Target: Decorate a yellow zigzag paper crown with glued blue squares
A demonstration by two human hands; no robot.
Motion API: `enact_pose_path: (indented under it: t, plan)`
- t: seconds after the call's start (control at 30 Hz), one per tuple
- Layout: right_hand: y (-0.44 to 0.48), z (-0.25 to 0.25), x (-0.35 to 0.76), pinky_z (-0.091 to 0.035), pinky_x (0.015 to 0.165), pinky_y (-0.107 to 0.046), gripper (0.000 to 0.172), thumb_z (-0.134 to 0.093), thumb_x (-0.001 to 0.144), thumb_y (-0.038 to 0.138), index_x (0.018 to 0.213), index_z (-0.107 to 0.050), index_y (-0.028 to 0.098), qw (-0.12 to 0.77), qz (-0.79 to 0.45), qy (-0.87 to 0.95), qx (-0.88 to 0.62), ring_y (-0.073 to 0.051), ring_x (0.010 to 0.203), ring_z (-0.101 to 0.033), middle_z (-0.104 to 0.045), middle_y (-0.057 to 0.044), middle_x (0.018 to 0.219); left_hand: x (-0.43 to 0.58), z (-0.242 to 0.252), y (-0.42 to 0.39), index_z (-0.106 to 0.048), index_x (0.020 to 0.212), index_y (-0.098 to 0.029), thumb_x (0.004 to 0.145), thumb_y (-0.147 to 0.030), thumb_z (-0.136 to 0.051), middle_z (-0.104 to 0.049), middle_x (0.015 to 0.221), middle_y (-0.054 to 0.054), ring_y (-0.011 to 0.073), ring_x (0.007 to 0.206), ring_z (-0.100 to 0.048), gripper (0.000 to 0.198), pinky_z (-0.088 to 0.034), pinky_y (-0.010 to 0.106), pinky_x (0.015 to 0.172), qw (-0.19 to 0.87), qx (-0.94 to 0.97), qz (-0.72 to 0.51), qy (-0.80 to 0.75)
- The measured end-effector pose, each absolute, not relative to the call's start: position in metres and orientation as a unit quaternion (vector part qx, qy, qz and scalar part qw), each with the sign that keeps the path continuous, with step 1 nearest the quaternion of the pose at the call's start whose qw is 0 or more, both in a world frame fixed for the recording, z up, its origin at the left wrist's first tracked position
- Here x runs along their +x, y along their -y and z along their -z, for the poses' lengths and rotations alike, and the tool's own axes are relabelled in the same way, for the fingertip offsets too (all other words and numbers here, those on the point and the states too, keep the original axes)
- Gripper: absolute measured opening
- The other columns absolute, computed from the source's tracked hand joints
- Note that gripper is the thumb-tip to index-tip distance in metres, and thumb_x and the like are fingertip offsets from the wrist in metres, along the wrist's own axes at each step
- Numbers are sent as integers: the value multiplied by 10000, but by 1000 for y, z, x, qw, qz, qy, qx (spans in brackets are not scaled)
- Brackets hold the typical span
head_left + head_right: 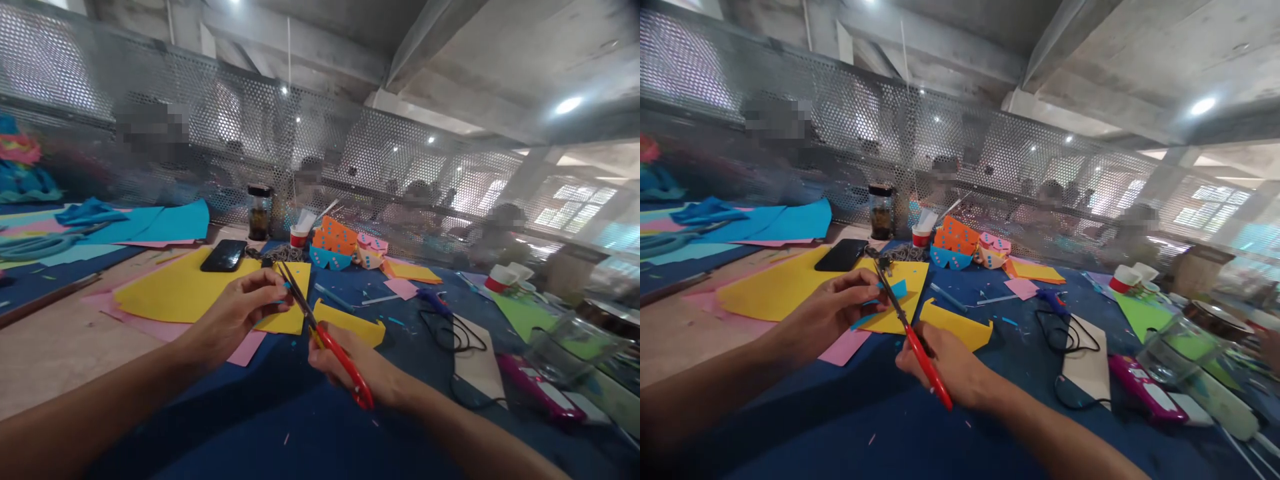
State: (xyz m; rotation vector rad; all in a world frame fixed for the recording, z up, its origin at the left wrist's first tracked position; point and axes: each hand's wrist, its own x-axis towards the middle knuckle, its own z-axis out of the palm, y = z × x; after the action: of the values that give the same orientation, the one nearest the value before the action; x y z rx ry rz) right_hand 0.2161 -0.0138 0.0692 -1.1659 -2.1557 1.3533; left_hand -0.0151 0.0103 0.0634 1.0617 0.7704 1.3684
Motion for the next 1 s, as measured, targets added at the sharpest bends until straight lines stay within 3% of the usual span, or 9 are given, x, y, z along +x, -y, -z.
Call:
enact_pose_path:
  t: [0.27, 0.5, 1.0]
  plan:
    - [18, -69, 213, -344, 567, -246, 58, -576, 904, 244, 891, -529, 212, 180, -431, 786, -405, -121, 628, -459, -531, 42, 728, -14, -63, -8, -725, 699, -198, 658, -326, -938, -705, 729, 14, 185, 714, -678, 252, -581, 328, 739, 559, 475, -584, -349]
    - [22, -66, 211, -257, 525, -241, 145, -560, 861, 168, 793, -444, 222, 208, -407, 792, -406, -98, 560, -407, -521, 61, 638, -14, -61, -6, -732, 689, -198, 634, -328, -946, -705, 710, 8, 170, 704, -668, 256, -559, 307, 746, 563, 463, -585, -356]
    - [23, -64, 211, -262, 498, -230, 163, -550, 900, 162, 796, -441, 225, 206, -399, 788, -422, -84, 514, -392, -528, 68, 617, -15, -59, -7, -726, 687, -195, 668, -319, -918, -701, 704, 21, 167, 712, -654, 229, -545, 300, 755, 563, 472, -581, -351]
